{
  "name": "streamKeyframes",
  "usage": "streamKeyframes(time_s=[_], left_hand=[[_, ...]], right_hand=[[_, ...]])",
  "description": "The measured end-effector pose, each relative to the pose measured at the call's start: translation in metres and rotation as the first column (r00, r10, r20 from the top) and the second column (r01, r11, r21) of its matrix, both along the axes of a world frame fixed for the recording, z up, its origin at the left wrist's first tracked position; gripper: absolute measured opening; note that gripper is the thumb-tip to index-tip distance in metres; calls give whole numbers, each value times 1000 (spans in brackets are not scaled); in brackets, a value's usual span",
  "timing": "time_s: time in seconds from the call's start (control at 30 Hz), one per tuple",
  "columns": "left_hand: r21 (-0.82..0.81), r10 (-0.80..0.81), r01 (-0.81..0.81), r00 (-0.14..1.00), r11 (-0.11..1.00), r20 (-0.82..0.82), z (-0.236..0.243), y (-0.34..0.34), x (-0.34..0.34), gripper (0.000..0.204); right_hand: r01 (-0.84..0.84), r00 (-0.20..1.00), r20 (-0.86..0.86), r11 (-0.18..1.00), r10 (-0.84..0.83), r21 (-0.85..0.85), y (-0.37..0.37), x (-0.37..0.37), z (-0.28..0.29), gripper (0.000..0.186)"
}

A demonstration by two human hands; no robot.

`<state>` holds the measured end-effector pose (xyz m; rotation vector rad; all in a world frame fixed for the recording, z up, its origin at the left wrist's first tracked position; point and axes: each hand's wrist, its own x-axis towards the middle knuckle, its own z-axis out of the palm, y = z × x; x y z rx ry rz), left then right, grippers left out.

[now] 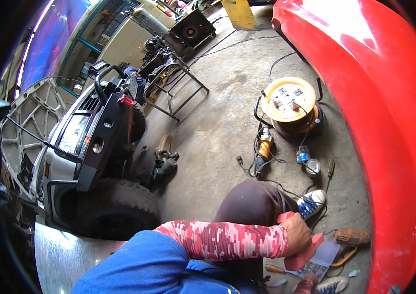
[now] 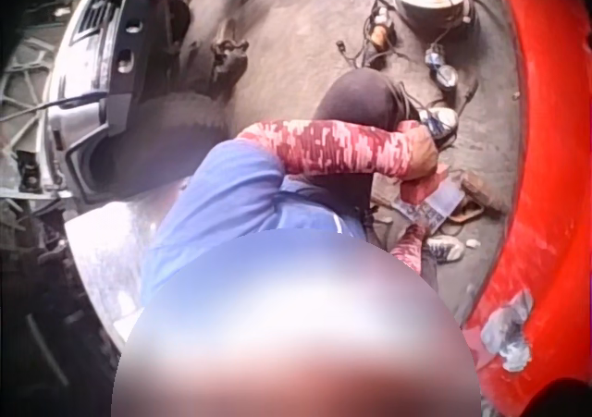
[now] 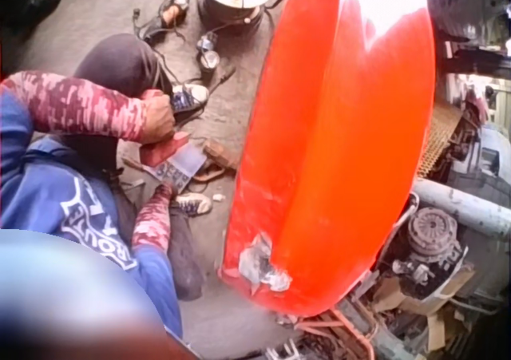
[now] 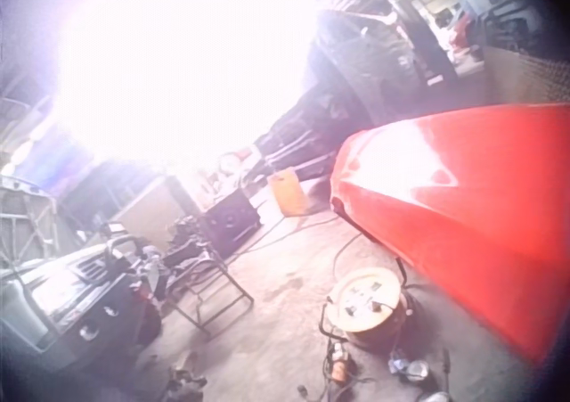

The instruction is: The person is repairing a damaged red car bumper using a heat gun and a metal tool. They repeatedly apply heat to the damaged area and use the tool to manipulate the material, attempting to restore the bumper's shape.

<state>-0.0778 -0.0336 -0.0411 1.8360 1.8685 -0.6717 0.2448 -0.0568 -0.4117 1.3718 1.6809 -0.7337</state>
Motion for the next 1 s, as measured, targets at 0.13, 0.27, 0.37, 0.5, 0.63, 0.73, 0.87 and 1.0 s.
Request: streamKeyframes(time_s=[0.13,0.27,0.37,0.5,0.63,0.73,0.87,1.0], left_hand=[[-64,27,-27,1000,998,1,-6,-1,-8,17],[-32,-2,2,1000,999,2,-6,-4,-15,17],[-8,4,-4,1000,1000,-6,-5,-4,-15,16],[58,7,-6,1000,998,-18,-2,-6,-15,16],[73,2,-2,1000,997,-6,-1,-8,-14,15],[95,40,-36,998,995,-50,-13,-9,-7,15],[36,4,1,990,999,-138,-52,-4,2,14],[13,48,-47,989,999,-138,-88,5,10,12]], right_hand=[[32,995,-93,999,-31,6,0,-13,-3,38],[367,854,-380,929,-354,-40,-3,-53,9,38],[604,492,-612,749,-619,-272,-2,-99,29,37],[590,-17,-675,537,-738,-603,9,-160,72,38],[419,-312,-602,462,-735,-781,15,-184,124,39],[276,-414,-548,474,-727,-836,17,-188,150,40],[173,-452,-522,503,-723,-847,24,-191,145,41],[385,-414,-347,183,-842,-905,46,-191,105,42]])
